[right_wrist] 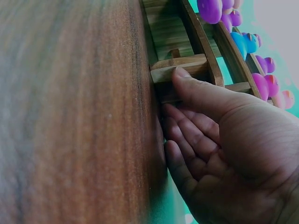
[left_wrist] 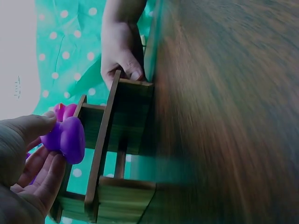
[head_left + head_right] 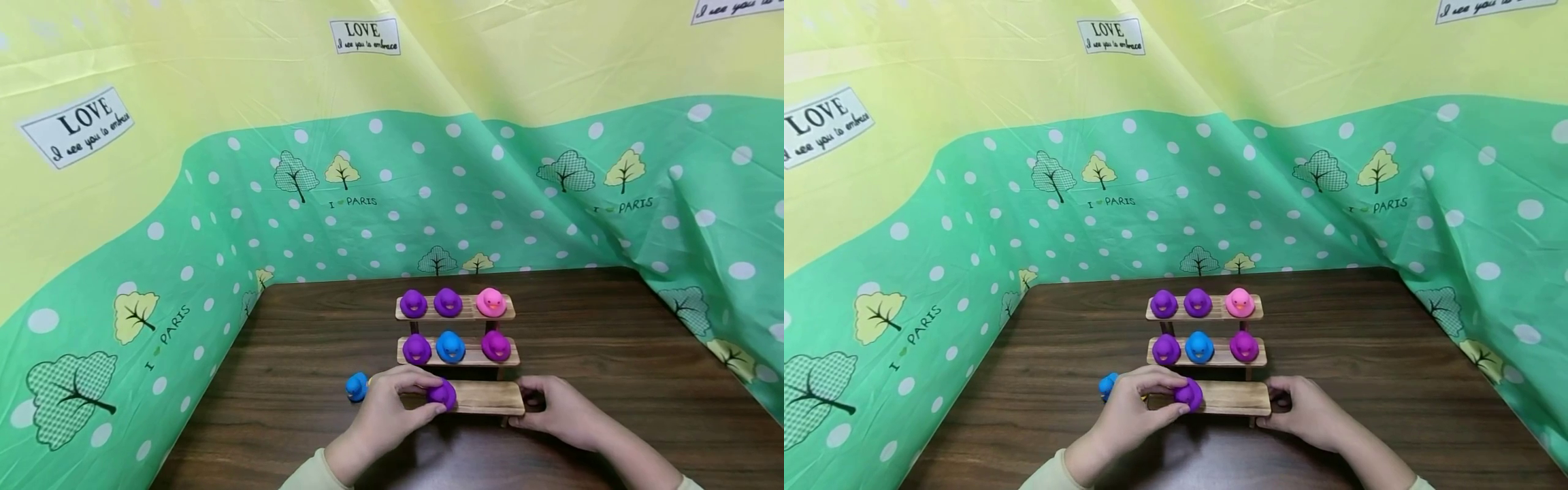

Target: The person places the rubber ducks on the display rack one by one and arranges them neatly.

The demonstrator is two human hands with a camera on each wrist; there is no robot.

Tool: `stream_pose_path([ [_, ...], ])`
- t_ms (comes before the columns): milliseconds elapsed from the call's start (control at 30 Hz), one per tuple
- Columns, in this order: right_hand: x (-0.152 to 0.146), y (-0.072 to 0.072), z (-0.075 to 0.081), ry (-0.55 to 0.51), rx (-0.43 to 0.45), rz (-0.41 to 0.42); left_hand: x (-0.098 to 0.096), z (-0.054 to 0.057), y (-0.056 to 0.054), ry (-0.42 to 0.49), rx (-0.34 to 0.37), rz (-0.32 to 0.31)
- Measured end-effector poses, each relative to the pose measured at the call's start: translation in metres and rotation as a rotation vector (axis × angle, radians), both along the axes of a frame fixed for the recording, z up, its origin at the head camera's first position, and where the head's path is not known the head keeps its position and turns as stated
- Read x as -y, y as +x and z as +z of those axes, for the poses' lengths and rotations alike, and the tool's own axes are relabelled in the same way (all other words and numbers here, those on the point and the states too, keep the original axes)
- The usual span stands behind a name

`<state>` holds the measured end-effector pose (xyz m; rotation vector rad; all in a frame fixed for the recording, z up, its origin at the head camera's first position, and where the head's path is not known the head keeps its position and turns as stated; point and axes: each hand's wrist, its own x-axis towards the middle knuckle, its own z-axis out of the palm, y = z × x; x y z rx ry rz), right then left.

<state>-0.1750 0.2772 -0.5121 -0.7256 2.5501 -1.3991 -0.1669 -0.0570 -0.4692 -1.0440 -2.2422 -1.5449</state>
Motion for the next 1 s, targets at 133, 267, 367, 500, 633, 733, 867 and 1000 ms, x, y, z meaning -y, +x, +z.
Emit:
stream_pose_path([
  [133,0.0,0.0,0.0,0.007,-0.007,-0.002,-0.008,0.0,0.0,-0.008,-0.003,-0.018],
  [267,-0.001,0.001,0.0,0.015,-0.005,-0.006,-0.015,-0.001,-0.001,-0.018,-0.028,-0.028],
  [367,0.0,0.0,0.001,0.013,0.002,-0.007,-0.021,-0.002,-0.002,-0.007,-0.04,-0.035],
  [500,0.0,0.0,0.001,0.008,0.011,-0.009,-0.028,-0.004,-0.003,-0.01,-0.057,-0.031],
  [633,0.0,0.0,0.001,0.003,0.013,-0.009,-0.035,-0.004,-0.003,-0.022,-0.079,-0.028],
  [733,0.0,0.0,0.001,0.002,0.01,-0.01,-0.04,-0.003,-0.004,-0.035,-0.112,-0.024],
  [867,-0.001,0.0,0.0,0.006,0.005,-0.01,-0.047,-0.001,-0.003,-0.07,-0.13,-0.006],
  [1000,-0.001,0.0,0.0,0.004,0.005,-0.009,-0.054,-0.001,-0.002,-0.109,-0.113,0.007],
])
